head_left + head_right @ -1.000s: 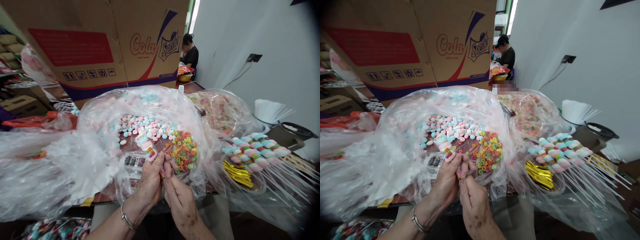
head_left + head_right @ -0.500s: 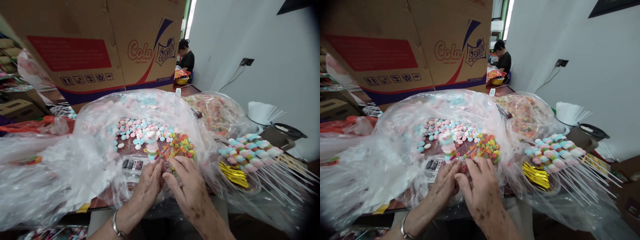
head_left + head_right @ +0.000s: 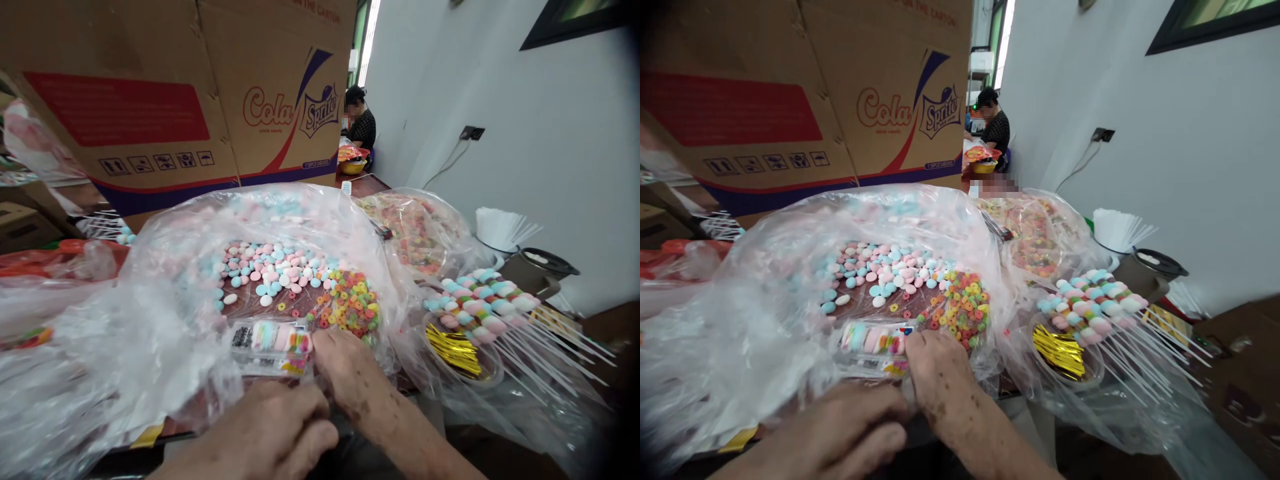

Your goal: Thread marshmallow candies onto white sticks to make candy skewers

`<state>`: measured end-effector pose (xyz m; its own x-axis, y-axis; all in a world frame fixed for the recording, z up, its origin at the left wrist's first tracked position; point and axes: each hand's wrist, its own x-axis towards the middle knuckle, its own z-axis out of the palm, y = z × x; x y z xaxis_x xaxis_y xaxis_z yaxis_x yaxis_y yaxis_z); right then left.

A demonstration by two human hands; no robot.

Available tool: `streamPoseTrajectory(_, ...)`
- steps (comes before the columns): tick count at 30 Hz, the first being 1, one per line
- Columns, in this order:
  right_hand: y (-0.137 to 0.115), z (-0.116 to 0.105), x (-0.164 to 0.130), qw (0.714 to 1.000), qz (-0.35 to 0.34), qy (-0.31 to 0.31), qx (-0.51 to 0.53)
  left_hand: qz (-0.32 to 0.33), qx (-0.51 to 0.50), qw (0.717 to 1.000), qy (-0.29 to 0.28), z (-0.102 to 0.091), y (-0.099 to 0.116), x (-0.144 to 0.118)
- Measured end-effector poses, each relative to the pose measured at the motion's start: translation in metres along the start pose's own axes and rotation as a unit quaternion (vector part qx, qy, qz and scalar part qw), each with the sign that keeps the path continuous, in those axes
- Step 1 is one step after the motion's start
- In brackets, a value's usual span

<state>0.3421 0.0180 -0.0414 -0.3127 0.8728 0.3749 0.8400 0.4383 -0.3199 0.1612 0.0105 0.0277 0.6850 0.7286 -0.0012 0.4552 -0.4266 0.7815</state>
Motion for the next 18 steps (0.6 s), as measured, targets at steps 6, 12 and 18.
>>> streamPoseTrajectory(6,-0.019,-0.016,0.006,0.978,-0.160,0.027,-0.130,-0.005,-0.003,0.999,0.039,-0.049,-0.006,0.018)
streamPoseTrajectory(12,-0.017,-0.018,-0.005,0.973,-0.190,-0.017,-0.128,-0.093,-0.243,0.929,-0.262,-0.055,-0.029,0.048)
streamPoseTrajectory(18,0.008,-0.018,-0.015,0.991,-0.113,-0.070,0.028,0.117,0.169,0.974,-0.095,-0.015,-0.038,0.035)
